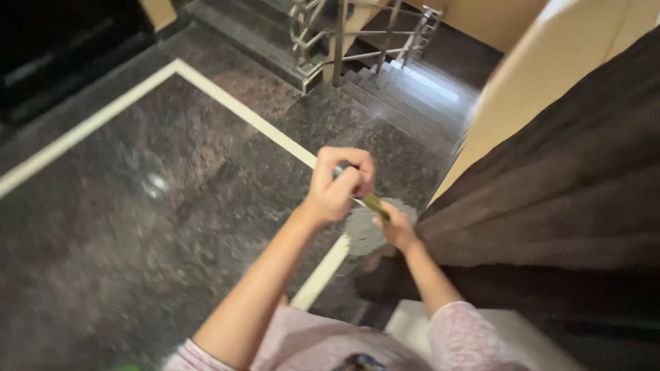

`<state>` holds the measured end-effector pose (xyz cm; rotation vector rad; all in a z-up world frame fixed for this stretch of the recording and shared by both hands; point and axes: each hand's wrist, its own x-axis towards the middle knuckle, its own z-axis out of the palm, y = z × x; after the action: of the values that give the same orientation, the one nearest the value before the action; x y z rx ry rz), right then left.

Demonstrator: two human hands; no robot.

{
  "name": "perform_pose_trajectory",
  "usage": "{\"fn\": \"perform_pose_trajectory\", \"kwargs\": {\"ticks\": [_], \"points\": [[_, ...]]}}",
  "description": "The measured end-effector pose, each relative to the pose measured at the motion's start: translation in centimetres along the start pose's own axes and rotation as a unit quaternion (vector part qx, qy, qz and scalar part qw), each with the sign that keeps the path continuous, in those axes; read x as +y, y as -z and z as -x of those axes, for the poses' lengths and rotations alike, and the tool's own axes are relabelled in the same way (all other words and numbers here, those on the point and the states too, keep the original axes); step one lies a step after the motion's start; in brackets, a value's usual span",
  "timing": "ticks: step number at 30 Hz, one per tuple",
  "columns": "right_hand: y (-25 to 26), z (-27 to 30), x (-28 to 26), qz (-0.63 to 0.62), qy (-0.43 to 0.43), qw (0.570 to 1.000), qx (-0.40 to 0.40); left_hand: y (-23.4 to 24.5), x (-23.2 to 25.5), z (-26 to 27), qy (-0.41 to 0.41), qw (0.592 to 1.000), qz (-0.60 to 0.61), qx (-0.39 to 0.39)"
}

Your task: The person mops the dark granite floor of a hallway and entryway using a green-handled mop, moving across the floor and then through a doorway into a bedroom to continue mopping a small area of light-colored tile.

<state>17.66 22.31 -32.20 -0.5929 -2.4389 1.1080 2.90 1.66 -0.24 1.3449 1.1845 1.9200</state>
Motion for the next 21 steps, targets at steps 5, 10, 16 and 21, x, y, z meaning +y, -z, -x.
{"fn": "perform_pose_trajectory", "kwargs": {"ticks": [5, 10, 16, 21], "points": [[4.3, 0.2, 1.8, -0.001, 0.112, 0.991, -0.075, -5.2, -1.9, 0.2, -0.013, 0.994, 0.003, 0.110], [4.6, -1.1, 1.2, 0.016, -0.020, 0.989, -0.143, -6.4, -2.5, 0.3, -0.016, 0.984, 0.019, 0.175], [1.2, -1.0, -0.9, 0.039, -0.001, 0.977, -0.211, -5.3, 0.4, 3.5, -0.006, 0.960, -0.018, 0.280], [-2.6, 2.7, -6.9, 0.029, 0.013, 0.971, -0.236, -4.6, 6.2, 8.0, 0.000, 0.952, -0.013, 0.305]]}}
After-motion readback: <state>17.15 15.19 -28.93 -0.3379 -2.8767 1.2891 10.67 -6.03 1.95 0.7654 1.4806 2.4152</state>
